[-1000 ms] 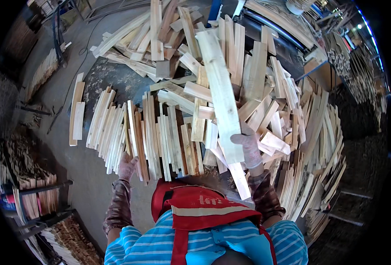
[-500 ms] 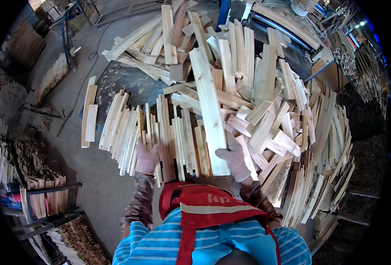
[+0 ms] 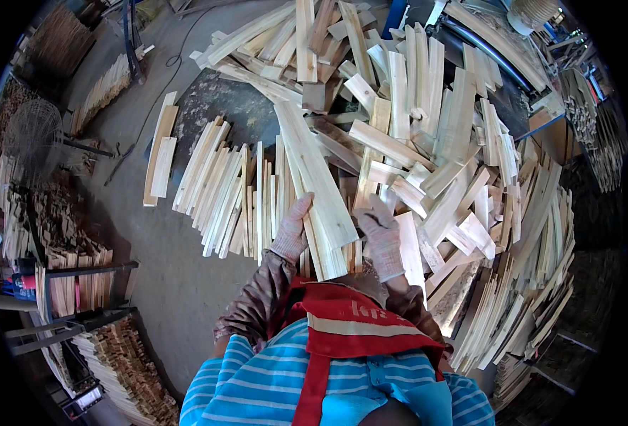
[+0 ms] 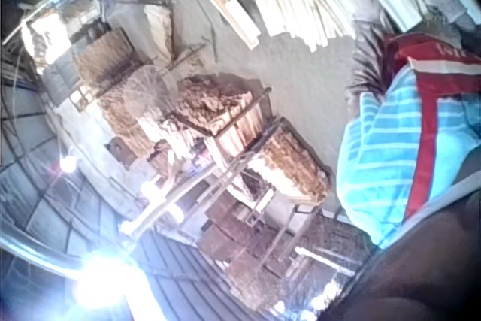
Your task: The person sorts through a large pile of light-colored wooden planks on a workbench, picking them up and arranging them into neat stacks. They then carry these stacks to a nearby metal rack and place them in an organized manner. The process is repeated multiple times throughout the clip.
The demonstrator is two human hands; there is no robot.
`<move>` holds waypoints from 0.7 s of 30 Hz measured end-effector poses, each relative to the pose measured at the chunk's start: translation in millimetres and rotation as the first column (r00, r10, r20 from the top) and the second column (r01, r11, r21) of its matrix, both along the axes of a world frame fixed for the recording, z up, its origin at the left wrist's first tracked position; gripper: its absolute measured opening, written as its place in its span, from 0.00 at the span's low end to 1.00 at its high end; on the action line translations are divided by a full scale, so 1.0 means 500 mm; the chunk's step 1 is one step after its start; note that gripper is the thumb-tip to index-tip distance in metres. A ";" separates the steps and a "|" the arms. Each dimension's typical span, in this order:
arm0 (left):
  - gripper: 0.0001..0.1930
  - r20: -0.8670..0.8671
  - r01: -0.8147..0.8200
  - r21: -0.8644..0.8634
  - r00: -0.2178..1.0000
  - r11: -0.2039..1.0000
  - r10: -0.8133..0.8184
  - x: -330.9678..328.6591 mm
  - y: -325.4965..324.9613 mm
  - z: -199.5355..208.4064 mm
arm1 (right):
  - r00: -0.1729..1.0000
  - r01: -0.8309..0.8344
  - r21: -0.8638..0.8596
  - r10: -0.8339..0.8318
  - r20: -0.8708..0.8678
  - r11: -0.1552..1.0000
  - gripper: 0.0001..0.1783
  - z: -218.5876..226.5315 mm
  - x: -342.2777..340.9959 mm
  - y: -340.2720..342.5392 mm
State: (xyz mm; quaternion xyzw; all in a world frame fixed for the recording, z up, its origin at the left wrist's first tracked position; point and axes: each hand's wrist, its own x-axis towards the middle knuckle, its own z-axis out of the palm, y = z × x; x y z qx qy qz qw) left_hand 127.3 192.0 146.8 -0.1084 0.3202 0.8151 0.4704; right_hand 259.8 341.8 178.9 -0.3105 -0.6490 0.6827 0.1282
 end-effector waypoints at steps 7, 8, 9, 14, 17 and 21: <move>0.23 -0.120 -0.024 -0.077 0.993 0.997 0.014 0.005 -0.006 0.019 | 0.741 -0.578 0.444 0.212 0.638 0.685 0.50 0.070 -0.063 -0.057; 0.22 -0.140 -0.035 -0.077 0.990 0.996 0.024 0.005 -0.009 0.021 | 0.848 -0.430 0.317 0.259 0.463 0.845 0.49 0.034 -0.054 -0.047; 0.22 -0.161 -0.048 -0.076 0.986 0.996 0.035 0.004 -0.011 0.024 | 0.931 -0.291 0.134 0.248 0.268 0.947 0.49 -0.014 -0.038 -0.025; 0.21 -0.081 0.004 0.028 0.997 1.000 -0.002 -0.011 -0.041 0.038 | 0.996 -0.084 -0.257 0.081 -0.021 0.963 0.42 -0.004 -0.012 0.004; 0.20 -0.101 0.032 0.015 0.994 0.999 -0.030 -0.019 -0.053 -0.007 | 0.996 -0.086 0.003 0.086 -0.019 0.996 0.41 -0.002 -0.006 -0.024; 0.28 -0.182 -0.122 -0.086 0.978 0.989 0.105 -0.004 -0.042 0.025 | 0.890 -0.415 0.210 0.347 0.297 0.885 0.40 0.076 -0.046 -0.108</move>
